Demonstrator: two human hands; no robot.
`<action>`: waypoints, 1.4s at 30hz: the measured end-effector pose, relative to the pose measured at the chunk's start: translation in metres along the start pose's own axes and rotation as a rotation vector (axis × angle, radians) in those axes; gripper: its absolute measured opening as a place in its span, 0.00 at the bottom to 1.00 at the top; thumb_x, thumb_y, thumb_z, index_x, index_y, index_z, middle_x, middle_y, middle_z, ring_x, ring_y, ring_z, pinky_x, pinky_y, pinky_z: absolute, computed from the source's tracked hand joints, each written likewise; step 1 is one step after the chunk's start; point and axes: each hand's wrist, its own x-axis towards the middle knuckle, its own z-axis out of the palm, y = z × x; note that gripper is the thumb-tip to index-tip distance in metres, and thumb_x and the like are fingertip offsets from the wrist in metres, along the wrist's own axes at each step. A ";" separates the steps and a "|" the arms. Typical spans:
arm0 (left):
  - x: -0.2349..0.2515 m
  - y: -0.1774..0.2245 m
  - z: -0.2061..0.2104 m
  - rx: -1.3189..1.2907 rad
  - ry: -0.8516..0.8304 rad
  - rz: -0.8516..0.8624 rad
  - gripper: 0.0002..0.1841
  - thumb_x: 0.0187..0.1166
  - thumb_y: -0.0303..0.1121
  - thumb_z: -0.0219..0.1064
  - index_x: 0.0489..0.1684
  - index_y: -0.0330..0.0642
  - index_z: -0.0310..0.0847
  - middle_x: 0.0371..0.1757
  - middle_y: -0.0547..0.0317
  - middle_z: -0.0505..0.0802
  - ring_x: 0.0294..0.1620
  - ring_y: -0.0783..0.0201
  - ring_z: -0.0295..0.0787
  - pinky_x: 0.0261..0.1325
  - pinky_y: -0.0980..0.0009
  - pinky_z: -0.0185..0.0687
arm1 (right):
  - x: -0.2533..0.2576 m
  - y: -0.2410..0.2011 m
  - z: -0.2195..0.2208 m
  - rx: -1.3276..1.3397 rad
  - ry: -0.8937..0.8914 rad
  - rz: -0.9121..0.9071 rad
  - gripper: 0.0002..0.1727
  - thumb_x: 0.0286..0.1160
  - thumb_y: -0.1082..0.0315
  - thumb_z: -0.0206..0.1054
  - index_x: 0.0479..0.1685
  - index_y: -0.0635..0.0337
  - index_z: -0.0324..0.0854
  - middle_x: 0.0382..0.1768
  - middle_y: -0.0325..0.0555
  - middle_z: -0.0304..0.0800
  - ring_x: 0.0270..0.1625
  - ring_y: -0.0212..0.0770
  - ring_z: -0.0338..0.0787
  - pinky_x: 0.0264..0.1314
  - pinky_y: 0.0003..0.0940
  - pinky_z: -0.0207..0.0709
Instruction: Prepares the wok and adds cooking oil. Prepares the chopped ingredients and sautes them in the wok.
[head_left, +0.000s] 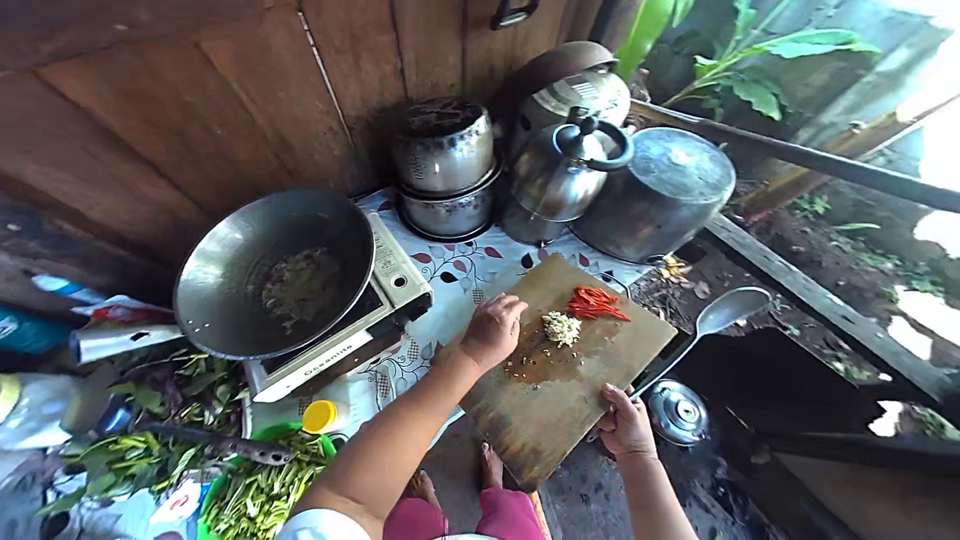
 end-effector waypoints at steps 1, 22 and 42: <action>0.001 0.007 -0.008 -0.003 0.000 0.077 0.17 0.85 0.23 0.56 0.65 0.29 0.86 0.71 0.34 0.87 0.78 0.40 0.80 0.84 0.47 0.67 | -0.007 -0.010 0.002 -0.009 -0.019 -0.013 0.12 0.79 0.77 0.48 0.39 0.56 0.77 0.12 0.34 0.83 0.05 0.21 0.69 0.06 0.15 0.61; -0.063 0.019 -0.165 0.388 0.187 0.115 0.24 0.79 0.52 0.70 0.65 0.46 0.89 0.61 0.41 0.86 0.65 0.39 0.81 0.57 0.41 0.78 | -0.082 -0.085 0.198 -0.019 -0.597 0.042 0.15 0.78 0.73 0.43 0.37 0.51 0.77 0.13 0.33 0.85 0.09 0.21 0.79 0.09 0.14 0.72; -0.083 -0.067 -0.238 0.311 0.393 -0.140 0.12 0.84 0.30 0.60 0.44 0.29 0.87 0.47 0.37 0.89 0.56 0.43 0.87 0.61 0.51 0.80 | -0.078 -0.056 0.310 -0.116 -0.740 0.153 0.18 0.85 0.75 0.42 0.31 0.56 0.76 0.07 0.36 0.76 0.05 0.22 0.71 0.07 0.14 0.66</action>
